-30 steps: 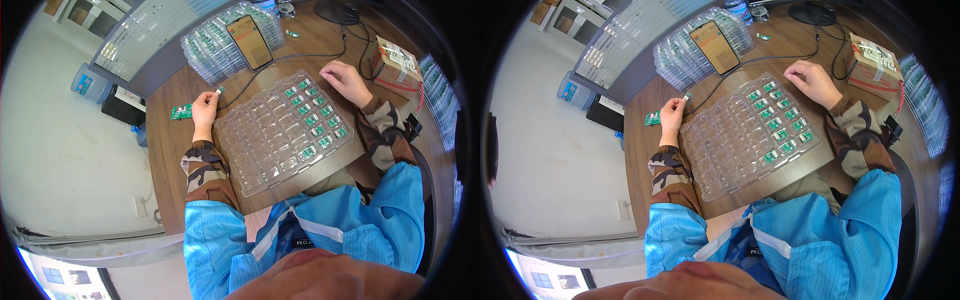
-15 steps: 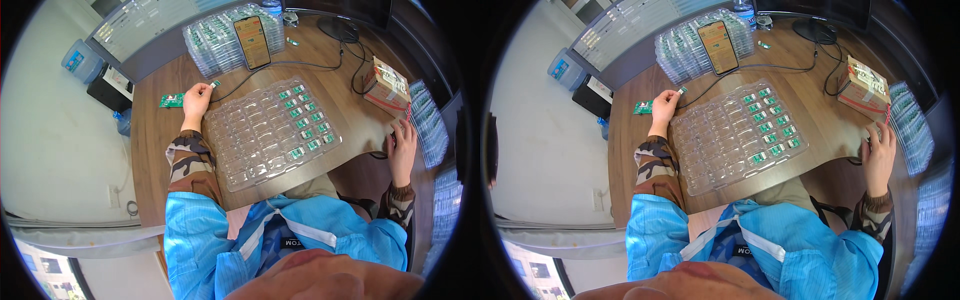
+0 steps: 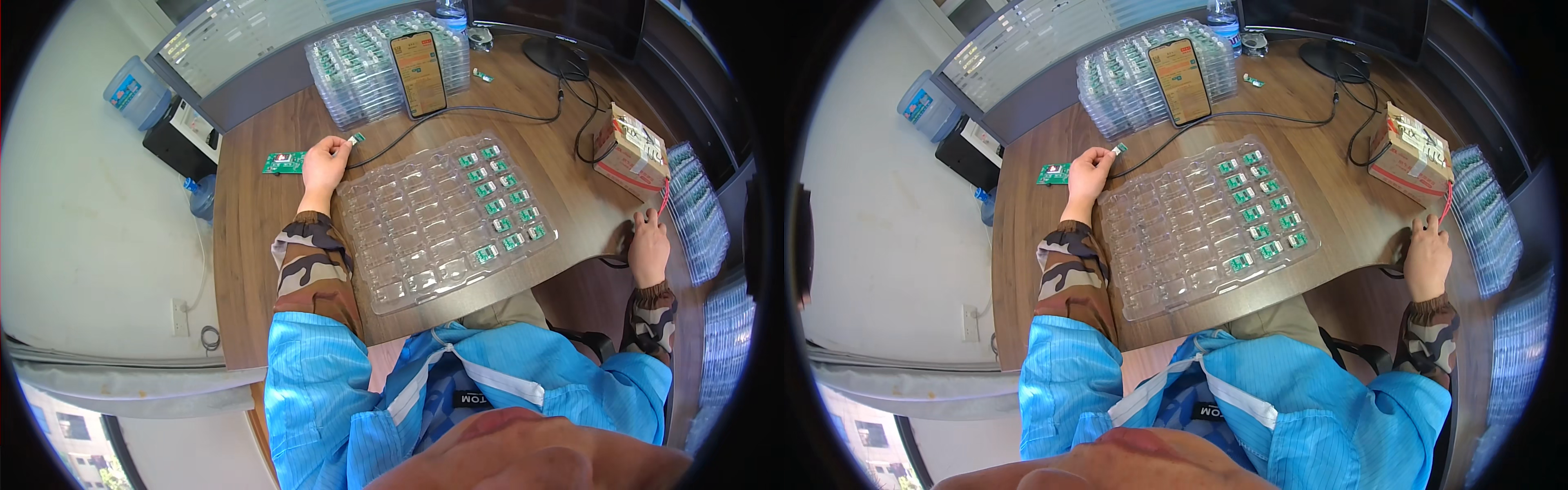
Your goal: Placing small electronic components into designated slots in a plastic tray.
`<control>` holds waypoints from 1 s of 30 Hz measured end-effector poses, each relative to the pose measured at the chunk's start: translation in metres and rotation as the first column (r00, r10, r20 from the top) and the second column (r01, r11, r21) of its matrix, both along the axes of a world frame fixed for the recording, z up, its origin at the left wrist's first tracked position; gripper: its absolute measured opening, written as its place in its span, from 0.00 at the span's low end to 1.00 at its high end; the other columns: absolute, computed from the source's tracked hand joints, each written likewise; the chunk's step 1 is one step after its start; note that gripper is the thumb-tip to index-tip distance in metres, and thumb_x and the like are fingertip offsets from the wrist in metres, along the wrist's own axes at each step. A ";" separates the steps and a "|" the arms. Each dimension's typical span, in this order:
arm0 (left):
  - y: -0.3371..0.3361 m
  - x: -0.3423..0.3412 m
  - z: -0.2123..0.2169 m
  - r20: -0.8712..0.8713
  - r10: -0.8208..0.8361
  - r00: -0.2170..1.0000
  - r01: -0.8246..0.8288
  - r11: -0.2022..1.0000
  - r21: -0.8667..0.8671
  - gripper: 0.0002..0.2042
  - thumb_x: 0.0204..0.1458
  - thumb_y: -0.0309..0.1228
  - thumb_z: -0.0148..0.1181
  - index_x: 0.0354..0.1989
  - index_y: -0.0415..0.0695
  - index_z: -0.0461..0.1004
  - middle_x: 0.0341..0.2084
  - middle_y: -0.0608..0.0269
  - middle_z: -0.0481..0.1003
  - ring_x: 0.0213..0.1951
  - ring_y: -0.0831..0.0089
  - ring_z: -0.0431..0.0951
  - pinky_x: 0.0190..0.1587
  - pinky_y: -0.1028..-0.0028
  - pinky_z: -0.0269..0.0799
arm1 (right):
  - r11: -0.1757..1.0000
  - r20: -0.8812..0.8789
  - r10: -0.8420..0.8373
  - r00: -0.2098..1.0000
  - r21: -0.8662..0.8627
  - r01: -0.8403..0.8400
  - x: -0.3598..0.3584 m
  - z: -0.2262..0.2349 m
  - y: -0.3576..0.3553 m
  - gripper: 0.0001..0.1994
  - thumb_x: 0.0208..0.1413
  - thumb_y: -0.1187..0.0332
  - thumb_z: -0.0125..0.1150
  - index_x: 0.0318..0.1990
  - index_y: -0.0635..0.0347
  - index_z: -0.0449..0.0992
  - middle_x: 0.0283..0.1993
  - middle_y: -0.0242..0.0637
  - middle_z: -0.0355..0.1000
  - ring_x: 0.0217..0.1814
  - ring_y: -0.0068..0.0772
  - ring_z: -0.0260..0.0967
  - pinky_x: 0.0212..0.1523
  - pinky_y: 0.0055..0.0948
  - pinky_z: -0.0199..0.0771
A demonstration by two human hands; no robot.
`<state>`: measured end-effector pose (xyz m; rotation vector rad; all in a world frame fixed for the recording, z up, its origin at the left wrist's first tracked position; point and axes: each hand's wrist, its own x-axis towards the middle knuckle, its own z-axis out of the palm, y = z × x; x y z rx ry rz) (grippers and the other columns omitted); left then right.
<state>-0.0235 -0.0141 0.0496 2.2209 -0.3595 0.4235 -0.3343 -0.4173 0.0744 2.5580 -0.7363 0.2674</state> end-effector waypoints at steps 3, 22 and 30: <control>0.003 -0.001 0.002 0.015 0.008 1.000 -0.008 1.000 0.016 0.09 0.41 0.37 0.57 0.24 0.44 0.74 0.16 0.64 0.71 0.21 0.69 0.71 0.26 0.73 0.65 | 0.999 -0.068 -0.036 0.997 0.002 0.036 0.004 -0.005 -0.009 0.11 0.40 0.77 0.50 0.36 0.60 0.67 0.39 0.40 0.62 0.35 0.39 0.67 0.29 0.30 0.70; 0.003 0.001 0.000 0.027 -0.001 1.000 0.000 1.000 0.027 0.09 0.41 0.37 0.57 0.24 0.44 0.74 0.16 0.64 0.71 0.21 0.68 0.71 0.26 0.72 0.65 | 0.998 -0.111 -0.019 0.994 -0.064 0.012 0.008 -0.008 -0.016 0.07 0.42 0.77 0.50 0.32 0.61 0.66 0.36 0.40 0.62 0.30 0.37 0.69 0.28 0.28 0.71; 0.003 0.002 -0.001 0.017 -0.003 1.000 0.002 1.000 0.026 0.09 0.41 0.37 0.57 0.25 0.45 0.74 0.16 0.64 0.72 0.21 0.69 0.71 0.27 0.73 0.65 | 0.998 -0.095 -0.002 0.995 -0.062 -0.004 0.008 -0.011 -0.017 0.06 0.43 0.77 0.49 0.32 0.62 0.66 0.36 0.41 0.63 0.30 0.38 0.69 0.28 0.28 0.71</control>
